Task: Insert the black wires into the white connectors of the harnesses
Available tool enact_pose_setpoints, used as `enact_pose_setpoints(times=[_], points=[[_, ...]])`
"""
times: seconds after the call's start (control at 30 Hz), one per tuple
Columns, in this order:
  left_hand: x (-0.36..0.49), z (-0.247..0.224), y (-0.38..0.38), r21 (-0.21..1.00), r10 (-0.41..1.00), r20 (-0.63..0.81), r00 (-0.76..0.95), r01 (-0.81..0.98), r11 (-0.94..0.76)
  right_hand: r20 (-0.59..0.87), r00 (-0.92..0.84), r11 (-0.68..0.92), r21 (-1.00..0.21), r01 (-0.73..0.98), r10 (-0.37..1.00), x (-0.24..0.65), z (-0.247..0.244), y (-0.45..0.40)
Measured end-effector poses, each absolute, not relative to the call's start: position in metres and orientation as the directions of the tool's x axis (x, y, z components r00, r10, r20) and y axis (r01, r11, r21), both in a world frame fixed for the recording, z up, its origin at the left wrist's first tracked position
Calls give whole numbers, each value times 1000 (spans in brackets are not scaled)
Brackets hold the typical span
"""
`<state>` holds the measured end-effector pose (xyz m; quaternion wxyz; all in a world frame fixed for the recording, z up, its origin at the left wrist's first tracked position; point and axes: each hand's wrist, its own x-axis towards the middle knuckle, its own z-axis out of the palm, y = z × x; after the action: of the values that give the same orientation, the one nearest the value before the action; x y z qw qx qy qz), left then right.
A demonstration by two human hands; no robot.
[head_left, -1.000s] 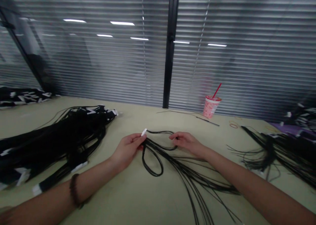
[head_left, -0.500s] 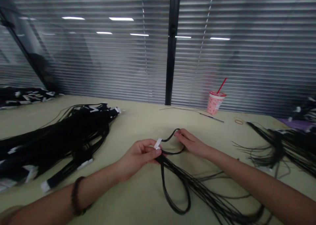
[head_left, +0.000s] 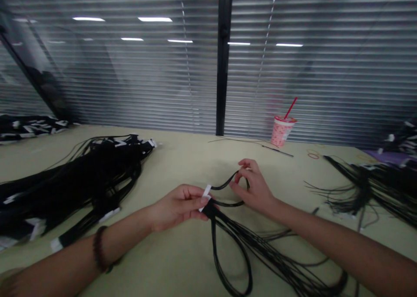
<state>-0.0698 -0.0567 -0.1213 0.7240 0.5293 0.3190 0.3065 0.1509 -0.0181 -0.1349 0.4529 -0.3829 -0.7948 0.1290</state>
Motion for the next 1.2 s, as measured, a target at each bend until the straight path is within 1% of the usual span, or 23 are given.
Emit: enact_pose_setpoints(times=[0.07,0.13,0.2,0.23,0.27,0.33,0.43,0.57,0.7,0.87,0.93,1.03,1.13,1.2], points=[[-69,-120,-57,961,784,-148,603,-99,257,759,-273,741,-377,555,591,151,-134,-25],[-69,-120,-57,961,776,-148,614,-95,258,821,-334,787,-208,581,463,151,-134,-33],[-69,-121,-56,959,772,-145,619,-103,264,799,-465,830,-76,552,382,149,-133,-42],[-68,-122,-56,957,773,-148,616,-108,269,768,-532,853,-34,521,356,147,-132,-46],[-68,-123,-55,955,778,-150,610,-114,274,735,-585,872,-17,489,342,146,-131,-51],[-67,-125,-55,951,794,-153,589,-131,281,692,-632,896,-52,440,351,142,-129,-59],[-66,-126,-55,950,817,-146,558,-153,274,684,-618,906,-159,393,388,139,-128,-67],[-66,-126,-55,954,816,-146,559,-138,266,639,-669,919,-176,354,380,139,-127,-68],[-67,-125,-54,953,800,-132,586,-146,264,562,-695,892,-229,390,448,139,-127,-66],[-66,-124,-55,957,805,-133,579,-136,256,526,-680,850,-189,492,511,137,-127,-65],[-67,-124,-55,958,806,-130,577,-135,252,490,-682,833,-213,511,543,136,-127,-65],[-67,-124,-56,960,808,-123,576,-139,244,471,-648,800,-319,508,599,134,-126,-63],[-66,-124,-58,965,810,-92,579,-150,217,456,-591,745,-465,478,665,131,-124,-62],[-65,-125,-60,971,807,-76,586,-141,194,417,-552,682,-561,468,722,129,-122,-63]])
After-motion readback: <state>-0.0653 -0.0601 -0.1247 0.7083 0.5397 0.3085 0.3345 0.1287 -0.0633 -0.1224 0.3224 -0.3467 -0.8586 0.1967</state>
